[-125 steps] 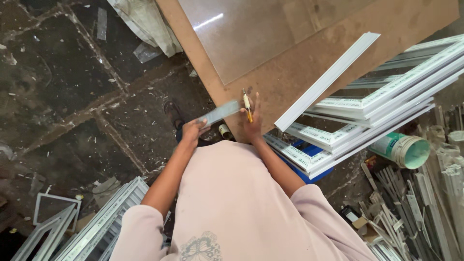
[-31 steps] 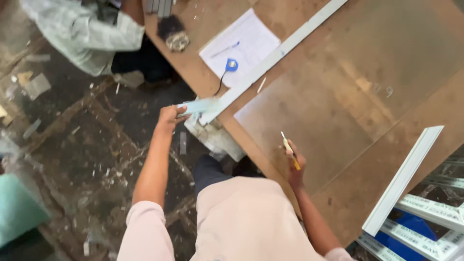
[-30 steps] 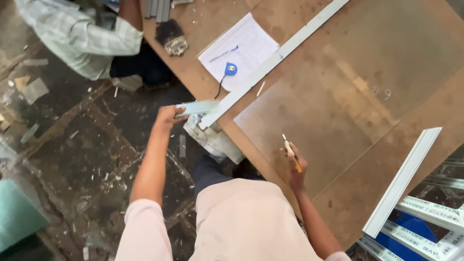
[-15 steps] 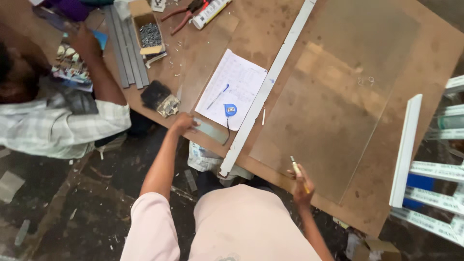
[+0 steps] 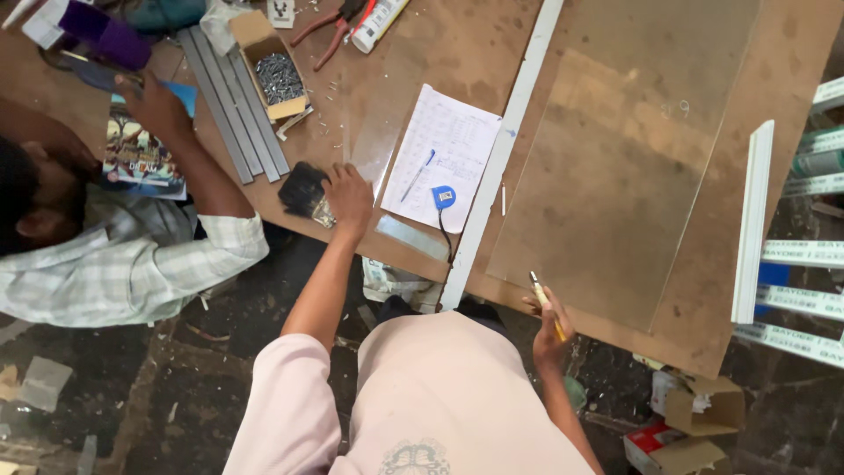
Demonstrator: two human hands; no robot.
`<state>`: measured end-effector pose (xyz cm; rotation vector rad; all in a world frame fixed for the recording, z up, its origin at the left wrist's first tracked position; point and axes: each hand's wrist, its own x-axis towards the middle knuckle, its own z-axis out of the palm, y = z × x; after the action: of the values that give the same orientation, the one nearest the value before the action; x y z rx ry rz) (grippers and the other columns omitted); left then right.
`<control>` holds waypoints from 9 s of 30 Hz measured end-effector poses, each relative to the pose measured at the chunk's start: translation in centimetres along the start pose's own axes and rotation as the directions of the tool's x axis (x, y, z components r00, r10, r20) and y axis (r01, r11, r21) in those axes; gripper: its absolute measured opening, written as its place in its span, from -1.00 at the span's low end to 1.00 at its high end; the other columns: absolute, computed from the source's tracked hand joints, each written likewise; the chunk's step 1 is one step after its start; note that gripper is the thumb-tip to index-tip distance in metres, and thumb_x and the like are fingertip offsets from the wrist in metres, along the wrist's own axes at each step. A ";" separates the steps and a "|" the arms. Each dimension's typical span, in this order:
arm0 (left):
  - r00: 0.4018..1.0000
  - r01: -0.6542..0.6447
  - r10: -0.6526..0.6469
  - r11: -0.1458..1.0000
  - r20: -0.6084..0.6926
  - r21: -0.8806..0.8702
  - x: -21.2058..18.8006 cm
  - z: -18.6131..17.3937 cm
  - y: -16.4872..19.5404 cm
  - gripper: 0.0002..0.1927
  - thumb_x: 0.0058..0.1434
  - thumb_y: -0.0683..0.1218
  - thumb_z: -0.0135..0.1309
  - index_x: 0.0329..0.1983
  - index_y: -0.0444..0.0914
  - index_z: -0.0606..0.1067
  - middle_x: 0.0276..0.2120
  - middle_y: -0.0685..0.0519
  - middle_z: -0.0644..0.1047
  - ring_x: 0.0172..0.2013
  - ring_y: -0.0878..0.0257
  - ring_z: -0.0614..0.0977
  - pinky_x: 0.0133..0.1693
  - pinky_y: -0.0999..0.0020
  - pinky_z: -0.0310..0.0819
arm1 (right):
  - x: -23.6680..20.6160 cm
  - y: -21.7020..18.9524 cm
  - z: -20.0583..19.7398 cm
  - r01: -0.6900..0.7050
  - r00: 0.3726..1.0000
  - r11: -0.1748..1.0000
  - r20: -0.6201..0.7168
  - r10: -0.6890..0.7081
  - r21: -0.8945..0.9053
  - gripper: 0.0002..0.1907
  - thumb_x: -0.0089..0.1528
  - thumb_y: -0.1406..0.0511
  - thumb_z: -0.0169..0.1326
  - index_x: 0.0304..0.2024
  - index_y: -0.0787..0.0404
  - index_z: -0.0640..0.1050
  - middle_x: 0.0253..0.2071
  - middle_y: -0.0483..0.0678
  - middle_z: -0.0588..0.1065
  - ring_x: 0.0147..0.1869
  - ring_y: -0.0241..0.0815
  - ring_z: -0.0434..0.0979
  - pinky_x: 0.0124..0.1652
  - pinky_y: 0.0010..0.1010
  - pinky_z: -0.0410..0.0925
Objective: The person carries a large glass sheet across the workshop floor and lays it on a wooden work table. They align a metal straightedge on the glass, score it with a handheld glass cutter, snap off a narrow strip, then carry the scrap pieces outside and toss them onto a pile of broken glass.
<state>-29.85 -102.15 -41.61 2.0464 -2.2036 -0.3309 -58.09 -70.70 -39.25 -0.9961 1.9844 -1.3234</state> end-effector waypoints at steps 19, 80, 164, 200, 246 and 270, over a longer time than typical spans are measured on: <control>0.999 0.017 -0.013 0.997 -0.050 0.071 0.8 0.2 0.3 -0.11 0.06 0.23 0.26 0.28 -0.44 0.32 0.00 -0.31 0.48 0.05 -0.21 0.50 0.23 -0.49 0.03 | -1.1 -0.1 3.2 -0.080 0.994 0.988 -0.061 0.088 0.130 -0.46 0.43 0.14 -0.11 0.24 0.49 0.45 0.03 0.14 0.60 0.00 -0.10 0.67 -0.08 -0.36 0.49; 0.954 0.293 -0.185 0.727 0.235 -0.620 -55.2 24.8 65.2 -0.47 0.08 0.34 0.27 -0.34 -0.21 0.58 -0.41 -0.20 0.62 -0.29 -0.20 0.64 -0.26 -0.07 0.51 | 2.0 28.2 -65.2 -0.327 0.900 0.832 0.417 0.129 0.449 -0.53 0.40 0.22 -0.11 0.16 0.52 0.47 0.03 0.27 0.58 0.08 0.12 0.64 0.11 -0.15 0.48; 0.718 0.282 -0.426 -0.545 0.550 -0.790 -60.7 32.7 71.1 -0.83 0.30 -0.20 0.12 -0.13 -0.42 0.53 -0.29 -0.14 0.67 -0.33 0.12 0.72 -0.26 0.25 0.67 | 13.9 33.9 -63.9 0.067 0.581 0.998 0.813 -0.045 0.008 -0.69 0.36 0.35 0.01 0.05 0.46 0.60 -0.19 0.04 0.64 -0.15 -0.26 0.65 -0.08 -0.49 0.49; 0.485 0.521 -0.670 -0.295 0.562 -0.801 -61.7 33.4 70.7 -0.81 0.06 -0.15 0.34 -0.35 -0.35 0.60 -0.48 -0.05 0.65 -0.50 0.19 0.66 -0.42 0.26 0.54 | 14.0 31.8 -66.7 0.343 0.564 0.931 0.820 -0.101 -0.122 -0.73 0.32 0.32 0.07 0.01 0.31 0.64 -0.24 -0.03 0.68 -0.21 -0.31 0.64 -0.19 -0.51 0.44; 0.665 0.457 -0.470 -0.360 0.581 -0.814 -60.0 32.2 70.8 -0.83 0.17 -0.17 0.29 -0.23 -0.33 0.57 -0.37 0.03 0.64 -0.36 0.27 0.68 -0.29 0.36 0.61 | 15.5 30.8 -55.7 0.792 0.305 0.602 0.790 -0.533 0.101 -0.33 0.30 0.18 0.20 0.41 0.22 0.33 0.34 0.19 0.41 0.46 0.19 0.37 0.39 -0.06 0.25; 0.517 0.620 -0.777 0.051 0.359 -0.783 -58.7 32.9 72.9 -0.68 -0.03 -0.07 0.44 -0.42 -0.38 0.56 -0.52 -0.19 0.60 -0.48 -0.02 0.65 -0.30 0.08 0.50 | 11.8 32.9 -55.8 0.511 0.448 0.855 0.824 -0.347 0.083 -0.70 0.38 0.31 0.07 0.11 0.30 0.59 -0.01 0.20 0.63 0.05 0.00 0.67 0.03 -0.31 0.45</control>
<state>-103.33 -36.43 -52.47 2.0942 -0.3542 -1.0440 -116.94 -43.25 -50.03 -1.8892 1.1256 -0.6283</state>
